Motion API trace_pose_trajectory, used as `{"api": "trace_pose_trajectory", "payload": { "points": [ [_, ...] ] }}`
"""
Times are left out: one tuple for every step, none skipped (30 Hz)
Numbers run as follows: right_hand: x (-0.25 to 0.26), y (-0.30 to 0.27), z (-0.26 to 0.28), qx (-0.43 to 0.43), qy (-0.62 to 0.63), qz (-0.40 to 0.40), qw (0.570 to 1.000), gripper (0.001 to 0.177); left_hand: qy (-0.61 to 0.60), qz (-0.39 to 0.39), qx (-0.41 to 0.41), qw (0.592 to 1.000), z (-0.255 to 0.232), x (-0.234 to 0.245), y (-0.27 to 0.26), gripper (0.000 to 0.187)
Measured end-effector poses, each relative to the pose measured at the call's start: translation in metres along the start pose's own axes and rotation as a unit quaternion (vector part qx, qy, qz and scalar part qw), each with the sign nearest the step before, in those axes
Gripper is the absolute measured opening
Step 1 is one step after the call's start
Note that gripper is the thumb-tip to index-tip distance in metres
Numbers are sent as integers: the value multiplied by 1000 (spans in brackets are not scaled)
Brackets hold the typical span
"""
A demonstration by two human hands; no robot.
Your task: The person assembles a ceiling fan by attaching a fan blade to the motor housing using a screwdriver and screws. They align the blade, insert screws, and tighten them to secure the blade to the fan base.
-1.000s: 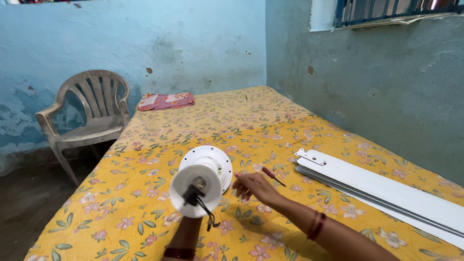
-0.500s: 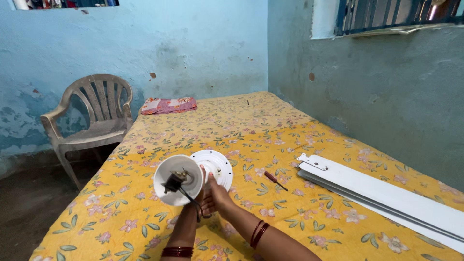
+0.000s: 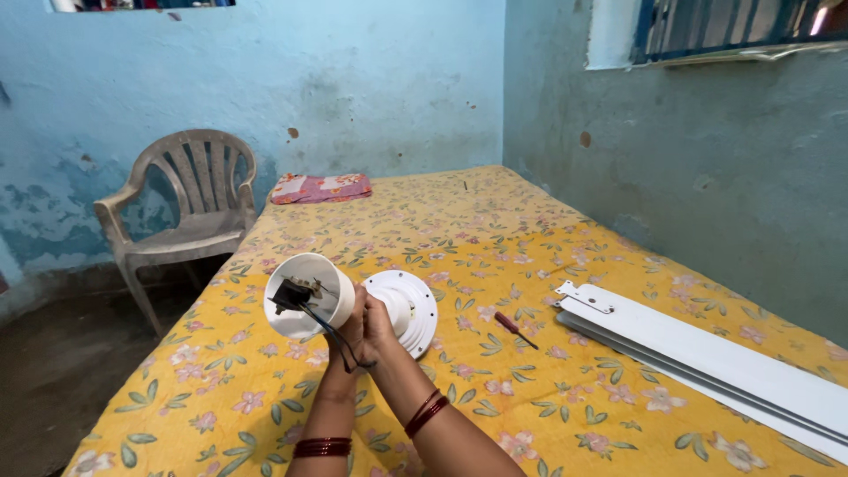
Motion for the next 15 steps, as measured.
{"api": "trace_pose_trajectory", "payload": {
  "points": [
    [9,4,-7,-24,38,-20,999,48,17,3,-22,1000,-8,1,-4,48],
    [17,10,-9,-46,73,-37,996,46,33,7,-47,998,-18,-1,-6,47],
    [24,14,-10,-69,108,-55,990,43,49,11,-71,996,-29,-4,-8,46],
    [41,14,-5,-55,101,-115,987,46,83,46,-78,992,-35,-13,-14,47],
    [60,14,4,-41,93,-175,979,49,101,69,-90,988,-43,-19,-20,47],
    [79,14,12,-27,85,-233,968,52,120,94,-108,982,-54,-26,-26,47],
    [88,17,18,-23,79,-211,974,49,136,118,-123,976,-66,-32,-31,47],
    [95,20,25,-18,74,-187,979,45,150,141,-144,968,-80,-39,-34,48],
    [103,25,31,-12,70,-163,984,43,161,163,-168,959,-95,-44,-39,48],
    [106,28,37,18,52,-105,993,36,176,186,-192,947,-109,-48,-46,48],
    [117,27,38,26,51,-104,993,36,190,207,-218,935,-124,-51,-51,49],
    [128,28,38,24,51,-113,992,36,207,219,-242,922,-138,-49,-56,49],
    [138,27,36,19,54,-125,991,36,226,229,-264,909,-154,-46,-60,50],
    [142,31,34,16,51,-129,990,35,248,233,-289,895,-171,-42,-60,51],
    [145,32,32,9,51,-135,990,35,276,231,-311,880,-188,-37,-60,51]
  ]
}}
Point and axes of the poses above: each hand's wrist, its own y-axis towards the middle knuckle, its own x-axis out of the back of the hand, z = x × y, the point moved 8 cm from there along y, towards the middle knuckle, and after that the axes turned 5 degrees about x, right-handed, at the moved point
